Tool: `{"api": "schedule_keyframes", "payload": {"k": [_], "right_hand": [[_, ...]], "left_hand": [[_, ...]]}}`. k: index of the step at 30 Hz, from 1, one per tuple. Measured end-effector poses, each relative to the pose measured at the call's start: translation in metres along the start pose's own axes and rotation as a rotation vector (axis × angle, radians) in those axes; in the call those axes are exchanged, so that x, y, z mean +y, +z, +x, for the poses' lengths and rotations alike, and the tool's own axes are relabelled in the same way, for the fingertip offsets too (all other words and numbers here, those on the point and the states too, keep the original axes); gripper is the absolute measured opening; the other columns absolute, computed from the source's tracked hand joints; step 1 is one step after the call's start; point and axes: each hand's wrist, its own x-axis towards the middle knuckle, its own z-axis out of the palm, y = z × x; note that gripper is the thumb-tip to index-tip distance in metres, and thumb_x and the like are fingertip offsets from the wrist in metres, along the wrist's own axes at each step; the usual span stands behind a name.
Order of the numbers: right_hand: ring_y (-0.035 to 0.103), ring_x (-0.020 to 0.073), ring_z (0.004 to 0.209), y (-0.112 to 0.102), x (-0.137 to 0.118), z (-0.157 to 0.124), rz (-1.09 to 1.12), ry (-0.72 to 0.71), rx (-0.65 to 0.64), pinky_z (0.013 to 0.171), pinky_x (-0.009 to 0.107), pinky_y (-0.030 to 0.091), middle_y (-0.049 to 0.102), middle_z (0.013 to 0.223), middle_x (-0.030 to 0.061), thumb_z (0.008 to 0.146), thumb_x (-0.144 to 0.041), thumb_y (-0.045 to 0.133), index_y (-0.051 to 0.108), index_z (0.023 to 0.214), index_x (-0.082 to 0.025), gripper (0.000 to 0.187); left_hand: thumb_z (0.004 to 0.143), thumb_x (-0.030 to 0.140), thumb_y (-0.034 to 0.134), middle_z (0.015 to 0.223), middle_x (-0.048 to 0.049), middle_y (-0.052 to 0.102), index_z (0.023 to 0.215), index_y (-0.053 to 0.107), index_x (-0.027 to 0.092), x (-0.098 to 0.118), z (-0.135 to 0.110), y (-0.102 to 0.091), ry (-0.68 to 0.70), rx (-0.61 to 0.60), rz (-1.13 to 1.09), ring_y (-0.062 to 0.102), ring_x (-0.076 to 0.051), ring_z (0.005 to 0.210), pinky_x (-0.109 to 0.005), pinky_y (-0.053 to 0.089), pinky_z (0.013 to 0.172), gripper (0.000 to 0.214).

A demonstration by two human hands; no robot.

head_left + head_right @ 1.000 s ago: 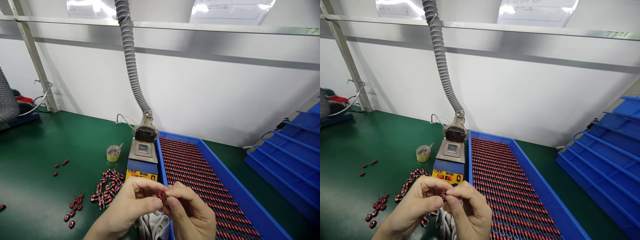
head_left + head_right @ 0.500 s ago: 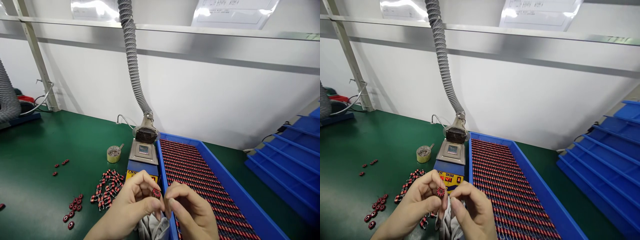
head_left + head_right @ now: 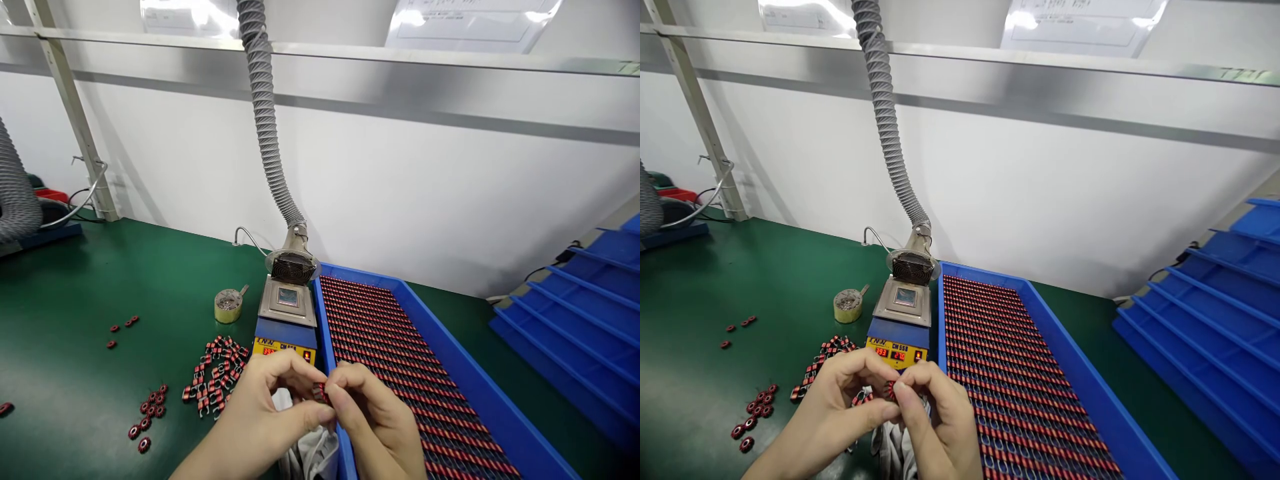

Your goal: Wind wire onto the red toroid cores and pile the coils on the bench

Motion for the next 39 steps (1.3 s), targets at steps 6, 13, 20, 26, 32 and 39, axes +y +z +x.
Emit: {"api": "schedule_keyframes", "payload": {"k": [6, 13, 20, 26, 32, 39], "right_hand": [[0.043, 0.0082, 0.045, -0.002, 0.003, 0.004, 0.490, 0.161, -0.011, 0.046, 0.017, 0.040, 0.050, 0.054, -0.0045, 0.087, -0.035, 0.075, 0.067, 0.069, -0.021, 0.023], [0.058, 0.0132, 0.052, -0.013, 0.002, 0.005, 0.133, 0.122, -0.112, 0.050, 0.021, 0.049, 0.063, 0.061, 0.0004, 0.088, -0.034, 0.073, 0.076, 0.081, -0.023, 0.014], [0.060, 0.0158, 0.059, -0.007, -0.003, 0.001, -0.118, 0.050, -0.062, 0.056, 0.022, 0.049, 0.066, 0.067, 0.0008, 0.088, -0.040, 0.072, 0.075, 0.077, -0.025, 0.019], [0.053, 0.0118, 0.052, 0.004, -0.001, -0.001, 0.121, 0.102, 0.005, 0.051, 0.021, 0.042, 0.057, 0.060, -0.0024, 0.084, -0.045, 0.076, 0.071, 0.069, -0.022, 0.027], [0.053, 0.0104, 0.053, 0.002, 0.009, 0.003, 0.199, 0.035, -0.045, 0.051, 0.019, 0.044, 0.058, 0.062, -0.0019, 0.089, -0.035, 0.073, 0.072, 0.075, -0.022, 0.019], [0.057, 0.0103, 0.053, 0.004, 0.011, 0.002, 0.277, -0.030, -0.023, 0.052, 0.019, 0.049, 0.061, 0.062, -0.0021, 0.090, -0.027, 0.073, 0.076, 0.078, -0.023, 0.013]], "left_hand": [[0.064, 0.018, 0.084, 0.067, 0.0003, 0.069, 0.076, 0.067, 0.015, -0.006, 0.000, 0.001, -0.042, -0.057, -0.117, 0.062, -0.012, 0.063, -0.021, 0.047, 0.063, 0.021], [0.074, 0.023, 0.081, 0.069, -0.0006, 0.073, 0.084, 0.063, 0.016, -0.005, 0.002, -0.002, -0.057, -0.123, -0.232, 0.069, -0.013, 0.065, -0.022, 0.050, 0.065, 0.022], [0.071, 0.009, 0.078, 0.072, 0.0010, 0.073, 0.079, 0.072, 0.017, 0.000, 0.000, -0.003, -0.018, -0.023, -0.049, 0.066, -0.012, 0.069, -0.021, 0.050, 0.067, 0.012], [0.061, 0.022, 0.091, 0.064, 0.0012, 0.071, 0.074, 0.064, 0.015, -0.006, 0.005, -0.002, -0.092, -0.057, -0.250, 0.065, -0.010, 0.058, -0.019, 0.050, 0.058, 0.031], [0.062, 0.031, 0.093, 0.065, -0.0012, 0.074, 0.079, 0.065, 0.013, -0.010, 0.007, -0.003, -0.060, -0.142, -0.428, 0.070, -0.011, 0.059, -0.017, 0.051, 0.058, 0.037], [0.078, 0.034, 0.082, 0.066, 0.0000, 0.072, 0.085, 0.069, 0.015, -0.014, 0.009, -0.007, -0.010, -0.203, -0.458, 0.069, -0.009, 0.062, -0.017, 0.052, 0.064, 0.024]]}}
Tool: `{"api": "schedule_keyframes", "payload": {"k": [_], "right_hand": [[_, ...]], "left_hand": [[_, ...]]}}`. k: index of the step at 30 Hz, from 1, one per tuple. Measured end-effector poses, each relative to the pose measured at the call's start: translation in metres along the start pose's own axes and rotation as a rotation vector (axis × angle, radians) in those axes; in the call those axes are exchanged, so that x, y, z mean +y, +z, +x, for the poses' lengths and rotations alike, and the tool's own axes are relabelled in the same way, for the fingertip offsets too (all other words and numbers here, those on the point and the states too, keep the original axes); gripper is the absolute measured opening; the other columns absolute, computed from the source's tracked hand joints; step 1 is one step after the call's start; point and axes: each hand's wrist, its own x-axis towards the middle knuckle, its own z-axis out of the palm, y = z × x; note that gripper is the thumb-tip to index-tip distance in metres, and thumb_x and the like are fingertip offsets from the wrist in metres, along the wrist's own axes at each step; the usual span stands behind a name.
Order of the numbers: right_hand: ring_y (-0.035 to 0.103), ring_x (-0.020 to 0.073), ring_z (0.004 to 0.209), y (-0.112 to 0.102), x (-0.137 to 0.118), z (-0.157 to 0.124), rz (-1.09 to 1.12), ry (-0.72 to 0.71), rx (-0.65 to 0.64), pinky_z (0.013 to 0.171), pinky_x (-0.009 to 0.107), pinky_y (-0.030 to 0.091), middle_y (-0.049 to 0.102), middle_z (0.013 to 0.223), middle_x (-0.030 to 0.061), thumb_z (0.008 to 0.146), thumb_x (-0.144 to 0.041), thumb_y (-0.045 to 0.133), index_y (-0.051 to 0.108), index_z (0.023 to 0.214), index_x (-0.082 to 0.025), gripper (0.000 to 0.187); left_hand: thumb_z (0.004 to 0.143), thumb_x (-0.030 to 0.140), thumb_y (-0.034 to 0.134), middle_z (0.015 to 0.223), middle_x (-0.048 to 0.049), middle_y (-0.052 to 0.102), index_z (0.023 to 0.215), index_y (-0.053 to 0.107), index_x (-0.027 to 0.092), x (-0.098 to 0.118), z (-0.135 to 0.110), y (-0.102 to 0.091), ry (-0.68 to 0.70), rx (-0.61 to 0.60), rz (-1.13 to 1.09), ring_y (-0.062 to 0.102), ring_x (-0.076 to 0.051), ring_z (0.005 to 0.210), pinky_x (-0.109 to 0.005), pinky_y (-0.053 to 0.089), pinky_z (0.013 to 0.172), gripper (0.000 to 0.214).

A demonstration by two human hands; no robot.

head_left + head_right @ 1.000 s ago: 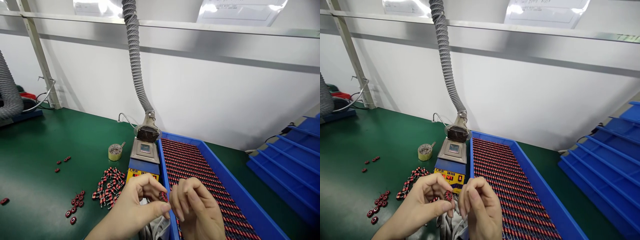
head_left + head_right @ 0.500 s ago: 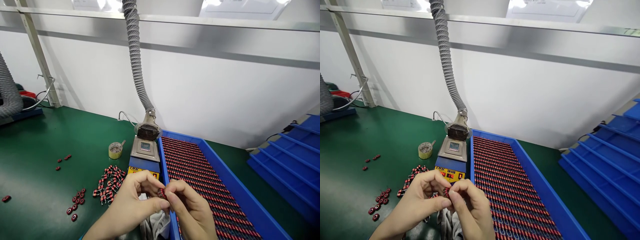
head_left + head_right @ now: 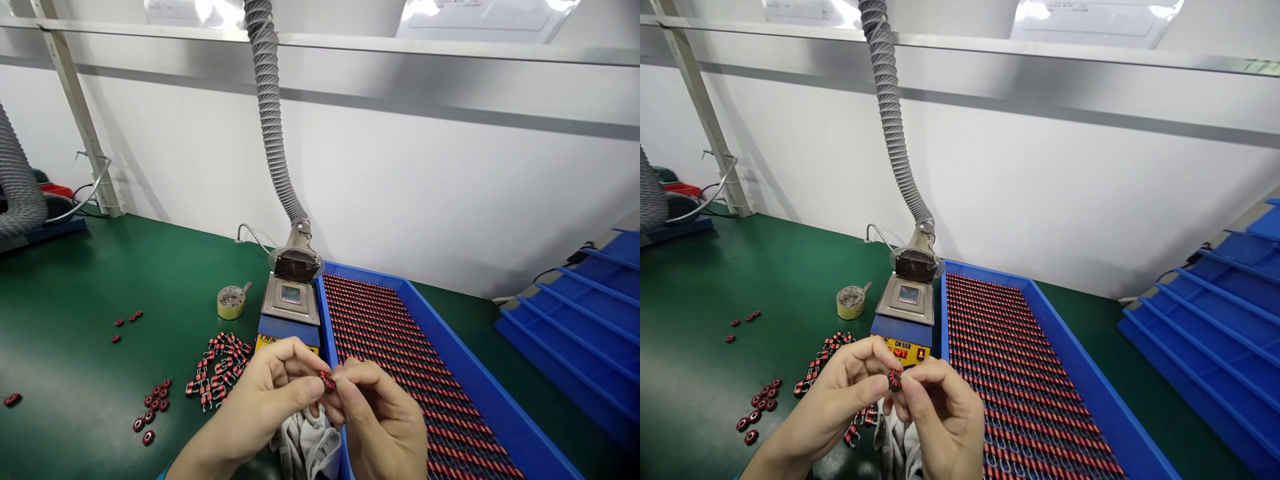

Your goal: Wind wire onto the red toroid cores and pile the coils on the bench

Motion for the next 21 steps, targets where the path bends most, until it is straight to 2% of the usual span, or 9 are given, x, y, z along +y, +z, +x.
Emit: {"api": "schedule_keyframes", "payload": {"k": [2, 5, 7, 8, 10, 12, 14, 17, 21], "right_hand": [[0.059, 0.0117, 0.055, 0.002, 0.000, 0.000, -0.108, -0.159, 0.018, 0.053, 0.020, 0.049, 0.065, 0.064, -0.0019, 0.090, -0.019, 0.070, 0.077, 0.081, -0.025, 0.013], [0.060, 0.0132, 0.059, 0.010, 0.001, -0.002, -0.337, -0.436, 0.132, 0.055, 0.023, 0.048, 0.070, 0.068, -0.0022, 0.083, -0.003, 0.068, 0.078, 0.087, -0.026, 0.025], [0.058, 0.0128, 0.057, 0.014, 0.003, -0.004, -0.427, -0.509, 0.244, 0.054, 0.024, 0.046, 0.070, 0.069, -0.0029, 0.081, 0.001, 0.068, 0.078, 0.089, -0.026, 0.030], [0.058, 0.0122, 0.055, 0.015, 0.003, -0.005, -0.426, -0.501, 0.280, 0.052, 0.023, 0.046, 0.069, 0.068, -0.0033, 0.081, 0.000, 0.069, 0.078, 0.090, -0.027, 0.029], [0.058, 0.0115, 0.050, 0.013, 0.003, -0.006, -0.307, -0.389, 0.279, 0.047, 0.021, 0.048, 0.066, 0.065, -0.0041, 0.087, -0.009, 0.070, 0.074, 0.092, -0.027, 0.019], [0.059, 0.0113, 0.049, 0.007, 0.000, -0.005, -0.113, -0.216, 0.186, 0.045, 0.019, 0.049, 0.062, 0.061, -0.0041, 0.092, -0.023, 0.069, 0.072, 0.088, -0.026, 0.005], [0.060, 0.0109, 0.050, 0.000, -0.003, -0.004, -0.009, -0.057, 0.063, 0.046, 0.018, 0.050, 0.062, 0.059, -0.0027, 0.093, -0.032, 0.069, 0.072, 0.083, -0.024, 0.013], [0.061, 0.0101, 0.051, -0.006, -0.007, -0.003, -0.070, 0.057, -0.028, 0.050, 0.016, 0.051, 0.066, 0.060, -0.0008, 0.090, -0.033, 0.073, 0.076, 0.084, -0.026, 0.010], [0.060, 0.0100, 0.051, -0.006, -0.009, -0.003, -0.191, 0.047, -0.031, 0.051, 0.015, 0.049, 0.065, 0.059, -0.0014, 0.090, -0.031, 0.072, 0.076, 0.083, -0.026, 0.010]], "left_hand": [[0.077, 0.035, 0.083, 0.067, 0.0011, 0.071, 0.084, 0.070, 0.016, 0.001, -0.002, 0.002, 0.005, 0.037, 0.024, 0.067, -0.008, 0.062, -0.017, 0.051, 0.065, 0.024], [0.077, 0.035, 0.082, 0.072, 0.0003, 0.073, 0.084, 0.071, 0.016, 0.003, -0.005, 0.005, 0.013, 0.107, 0.143, 0.067, -0.010, 0.069, -0.018, 0.050, 0.068, 0.023], [0.079, 0.035, 0.080, 0.077, -0.0012, 0.074, 0.086, 0.073, 0.016, 0.003, -0.007, 0.007, 0.005, 0.113, 0.214, 0.068, -0.011, 0.075, -0.020, 0.051, 0.073, 0.021], [0.080, 0.035, 0.079, 0.078, -0.0015, 0.074, 0.087, 0.073, 0.016, 0.003, -0.008, 0.007, -0.004, 0.101, 0.217, 0.069, -0.012, 0.076, -0.021, 0.051, 0.074, 0.021], [0.080, 0.036, 0.080, 0.077, -0.0010, 0.074, 0.087, 0.071, 0.016, 0.003, -0.007, 0.008, -0.033, 0.064, 0.160, 0.069, -0.012, 0.075, -0.021, 0.051, 0.072, 0.023], [0.078, 0.037, 0.082, 0.072, -0.0002, 0.073, 0.086, 0.069, 0.016, 0.004, -0.005, 0.007, -0.055, 0.028, 0.079, 0.069, -0.010, 0.068, -0.019, 0.050, 0.067, 0.026], [0.076, 0.038, 0.083, 0.069, 0.0000, 0.072, 0.085, 0.068, 0.015, 0.005, -0.004, 0.006, -0.059, 0.007, 0.029, 0.069, -0.009, 0.064, -0.017, 0.049, 0.063, 0.029], [0.076, 0.035, 0.083, 0.070, 0.0001, 0.072, 0.085, 0.068, 0.013, 0.006, -0.003, 0.005, -0.062, -0.023, -0.024, 0.070, -0.008, 0.063, -0.015, 0.049, 0.061, 0.028], [0.080, 0.030, 0.081, 0.070, -0.0002, 0.073, 0.086, 0.068, 0.014, 0.004, -0.003, 0.005, -0.055, -0.073, -0.082, 0.070, -0.008, 0.062, -0.016, 0.052, 0.065, 0.022]]}}
